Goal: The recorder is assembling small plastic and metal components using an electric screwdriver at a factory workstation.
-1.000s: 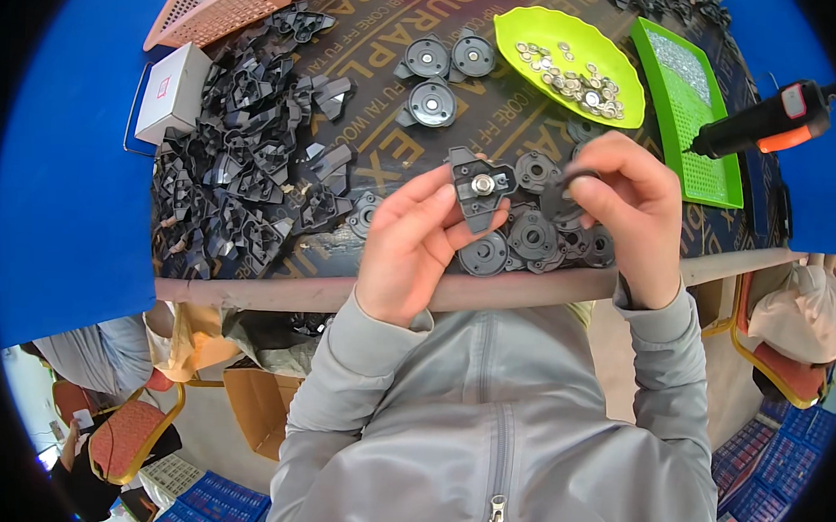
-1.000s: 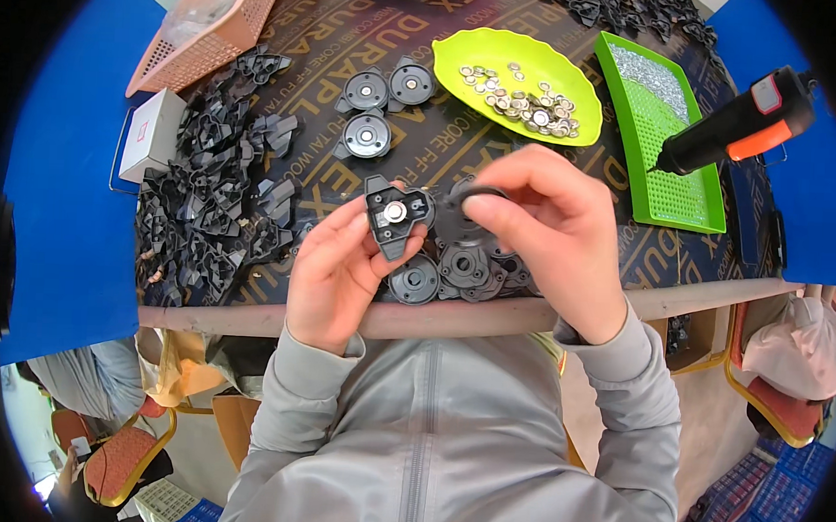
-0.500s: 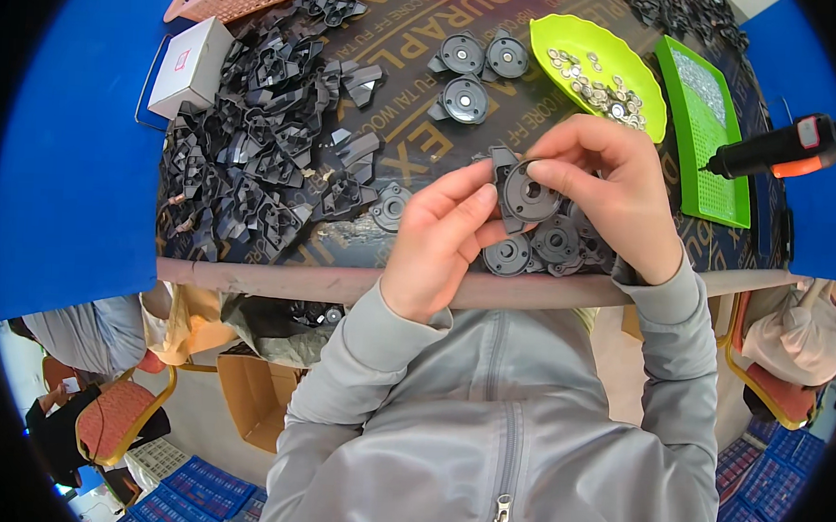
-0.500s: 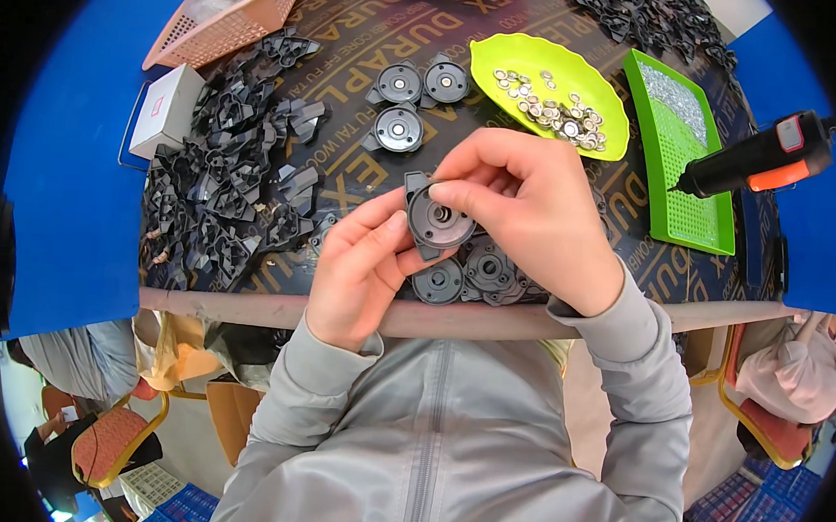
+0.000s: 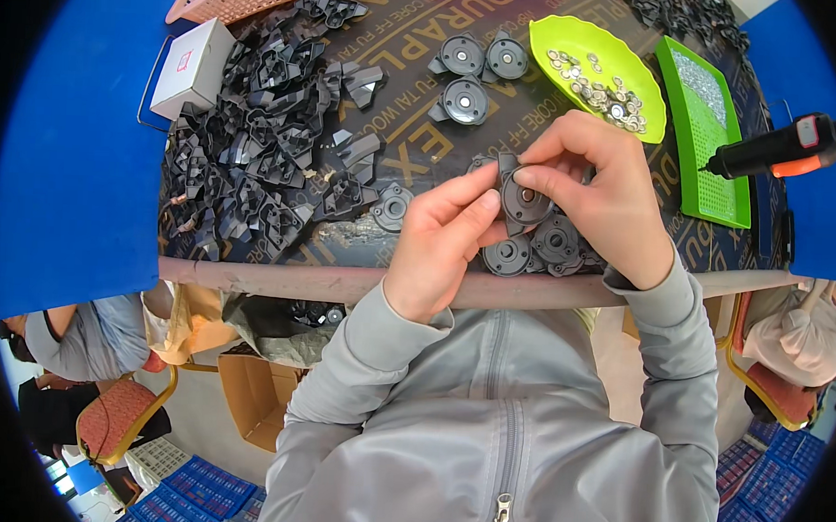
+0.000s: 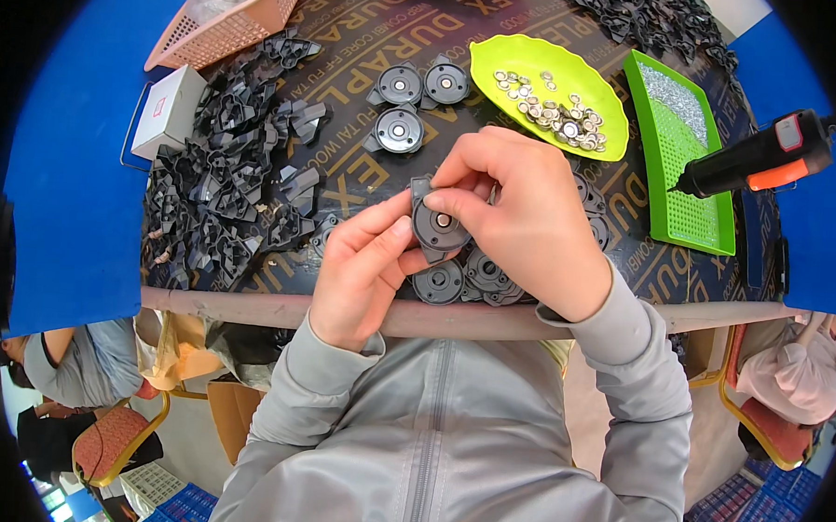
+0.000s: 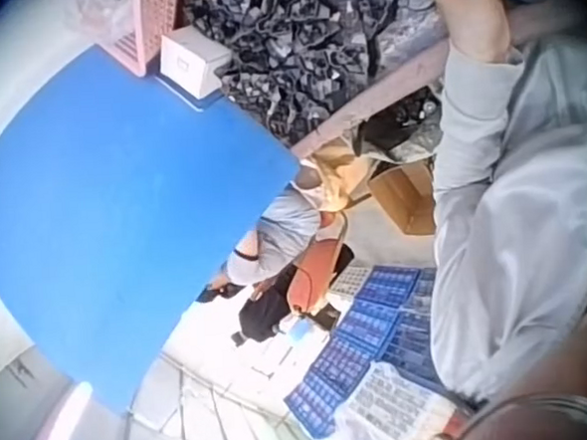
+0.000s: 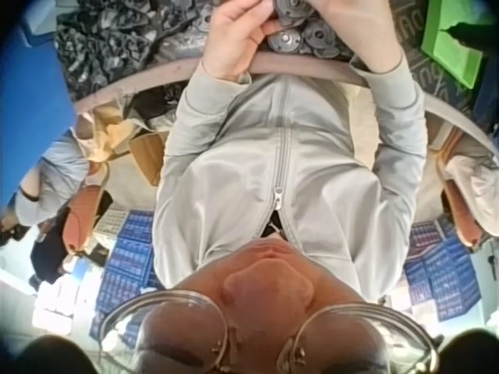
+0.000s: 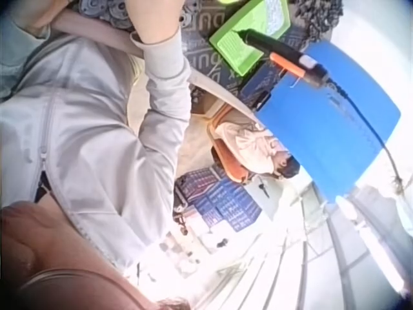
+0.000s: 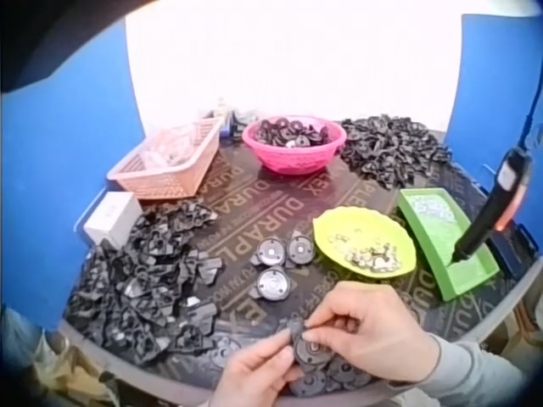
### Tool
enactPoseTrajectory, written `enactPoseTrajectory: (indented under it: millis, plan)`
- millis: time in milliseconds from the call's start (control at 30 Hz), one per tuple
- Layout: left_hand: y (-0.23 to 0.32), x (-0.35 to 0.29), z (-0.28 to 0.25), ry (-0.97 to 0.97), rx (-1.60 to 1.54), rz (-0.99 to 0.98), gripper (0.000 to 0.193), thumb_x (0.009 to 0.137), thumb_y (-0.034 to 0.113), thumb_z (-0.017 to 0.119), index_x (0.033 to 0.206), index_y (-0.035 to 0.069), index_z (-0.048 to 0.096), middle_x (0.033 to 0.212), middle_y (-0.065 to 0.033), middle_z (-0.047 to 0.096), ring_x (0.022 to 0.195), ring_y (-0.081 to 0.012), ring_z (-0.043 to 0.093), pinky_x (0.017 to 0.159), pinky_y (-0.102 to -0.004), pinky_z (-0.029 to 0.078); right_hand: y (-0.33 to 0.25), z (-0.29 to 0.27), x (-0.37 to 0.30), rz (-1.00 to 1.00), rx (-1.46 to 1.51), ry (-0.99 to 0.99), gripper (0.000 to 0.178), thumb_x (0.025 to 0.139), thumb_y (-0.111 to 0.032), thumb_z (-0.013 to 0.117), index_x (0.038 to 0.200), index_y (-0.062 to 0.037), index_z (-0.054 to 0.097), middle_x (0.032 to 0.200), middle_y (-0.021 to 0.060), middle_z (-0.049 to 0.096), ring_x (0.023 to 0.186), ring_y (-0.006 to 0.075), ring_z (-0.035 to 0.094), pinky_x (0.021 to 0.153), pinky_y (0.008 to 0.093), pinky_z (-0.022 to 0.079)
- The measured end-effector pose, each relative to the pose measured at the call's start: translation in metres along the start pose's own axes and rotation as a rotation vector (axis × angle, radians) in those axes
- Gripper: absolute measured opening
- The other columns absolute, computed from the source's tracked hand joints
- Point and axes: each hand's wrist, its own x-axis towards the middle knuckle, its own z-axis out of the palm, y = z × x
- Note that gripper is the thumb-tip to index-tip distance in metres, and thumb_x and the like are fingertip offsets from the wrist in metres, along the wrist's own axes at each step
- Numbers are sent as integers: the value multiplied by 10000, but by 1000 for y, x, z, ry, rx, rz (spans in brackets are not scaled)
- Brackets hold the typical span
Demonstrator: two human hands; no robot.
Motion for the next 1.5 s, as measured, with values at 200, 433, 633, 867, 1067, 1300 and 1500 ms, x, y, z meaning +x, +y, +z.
enactPoseTrajectory:
  millis: [200, 433, 633, 867, 1067, 1300, 1500]
  plan:
    - [0, 0, 0, -1, 80, 60, 338, 864, 38, 501, 1187, -51, 450, 1035, -87, 573, 897, -114, 561, 756, -241, 479, 3, 4, -2, -9, 19, 30, 133, 655, 11, 682, 732, -3, 575, 650, 2, 529, 547, 57, 444, 504, 194, 371]
    - [2, -4, 3, 16, 244, 164, 320, 800, -35, 563, 1115, -52, 508, 985, -76, 589, 847, -97, 563, 731, -220, 471, 0, 5, -12, 16, 103, -8, 213, 661, 1, 682, 822, -16, 544, 659, 2, 510, 567, 56, 441, 510, 187, 369]
    - [81, 53, -16, 175, 883, 410, 291, 717, 48, 661, 977, -25, 553, 947, -66, 510, 807, -124, 522, 711, -242, 448, 23, -21, -29, 6, 87, 152, 163, 701, -12, 634, 845, -10, 557, 699, 9, 516, 603, 67, 459, 537, 193, 375]
    - [135, 196, -56, 203, 1661, 72, 353, 675, 161, 694, 1007, 60, 631, 946, -144, 633, 845, -237, 618, 730, -314, 494, 36, -13, -31, -90, 16, 210, 110, 719, 9, 621, 812, -9, 564, 697, 38, 529, 593, 99, 492, 515, 208, 377]
    - [123, 192, -32, 102, 1588, -21, 318, 696, 135, 695, 1004, 79, 639, 960, -113, 634, 804, -213, 623, 688, -296, 507, 40, -18, -32, -176, -29, 254, 87, 717, 22, 614, 784, -4, 566, 678, 54, 522, 574, 122, 495, 512, 219, 393]
    - [155, 127, -43, -282, 2014, -116, 423, 623, 38, 715, 1021, 6, 576, 928, -129, 617, 838, -200, 587, 742, -289, 457, 43, -22, -30, -234, -47, 313, 85, 716, 24, 609, 785, 0, 564, 693, 59, 530, 592, 132, 501, 534, 226, 403]
    - [141, 104, -61, -356, 2108, 248, 461, 588, 43, 733, 975, 24, 482, 886, -138, 568, 866, -310, 543, 762, -340, 438, 41, -19, -29, -231, -1, 304, 82, 721, 23, 606, 789, 3, 563, 699, 55, 534, 596, 131, 502, 542, 224, 403]
